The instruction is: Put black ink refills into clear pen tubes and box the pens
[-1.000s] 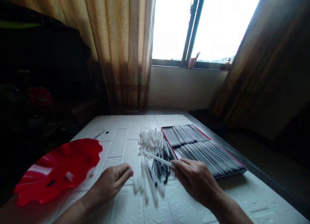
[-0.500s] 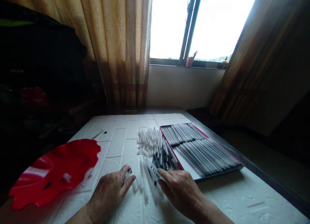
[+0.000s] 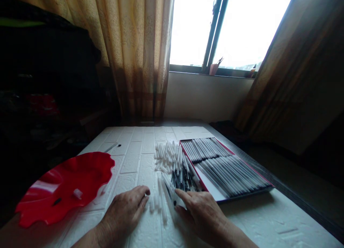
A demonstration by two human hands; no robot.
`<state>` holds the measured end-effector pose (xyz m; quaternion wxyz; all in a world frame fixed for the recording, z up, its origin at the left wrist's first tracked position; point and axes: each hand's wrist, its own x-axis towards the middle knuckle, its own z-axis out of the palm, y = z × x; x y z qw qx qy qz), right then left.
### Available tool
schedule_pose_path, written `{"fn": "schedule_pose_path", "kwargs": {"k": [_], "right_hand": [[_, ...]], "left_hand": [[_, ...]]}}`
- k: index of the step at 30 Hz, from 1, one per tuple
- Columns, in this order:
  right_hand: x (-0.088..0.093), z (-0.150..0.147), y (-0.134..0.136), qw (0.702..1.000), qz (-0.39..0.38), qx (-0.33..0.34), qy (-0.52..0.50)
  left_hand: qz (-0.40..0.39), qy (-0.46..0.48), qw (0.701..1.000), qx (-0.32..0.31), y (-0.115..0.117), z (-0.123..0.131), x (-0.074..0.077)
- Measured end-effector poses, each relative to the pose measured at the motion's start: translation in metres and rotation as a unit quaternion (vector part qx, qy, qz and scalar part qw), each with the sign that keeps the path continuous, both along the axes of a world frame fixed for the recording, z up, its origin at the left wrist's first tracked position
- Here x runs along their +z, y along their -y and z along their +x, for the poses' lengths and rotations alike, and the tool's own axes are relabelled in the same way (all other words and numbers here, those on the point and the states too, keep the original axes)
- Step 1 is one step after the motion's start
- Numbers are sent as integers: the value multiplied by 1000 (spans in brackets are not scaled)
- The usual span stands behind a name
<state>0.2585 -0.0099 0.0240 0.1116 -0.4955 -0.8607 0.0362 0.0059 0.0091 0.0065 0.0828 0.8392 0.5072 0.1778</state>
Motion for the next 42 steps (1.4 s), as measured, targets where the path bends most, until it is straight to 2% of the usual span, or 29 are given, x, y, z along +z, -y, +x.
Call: {"fn": "schedule_pose_path", "kwargs": {"k": [4, 10, 15, 18, 21, 25, 28, 33, 42], "right_hand": [[-5, 0, 0, 999, -8, 9, -31], [-4, -2, 0, 999, -22, -14, -30], [1, 5, -3, 999, 16, -29, -35], [8, 20, -10, 995, 60, -73, -40], [16, 39, -19, 985, 86, -147, -9], [21, 63, -29, 965, 44, -251, 58], [20, 77, -33, 951, 9, -297, 91], [18, 84, -32, 939, -12, -328, 107], [18, 79, -30, 934, -21, -334, 128]], "left_hand": [[20, 21, 999, -29, 2, -1, 2], [54, 44, 997, -44, 0, -5, -5], [85, 50, 993, -58, -2, -7, -8], [106, 52, 991, -64, -2, -8, -8], [126, 54, 988, -68, -3, -9, -9], [148, 54, 985, -70, -4, -10, -11], [164, 55, 982, -70, -5, -10, -13], [182, 54, 979, -71, -6, -12, -16], [193, 54, 977, -72, -5, -13, -21]]}}
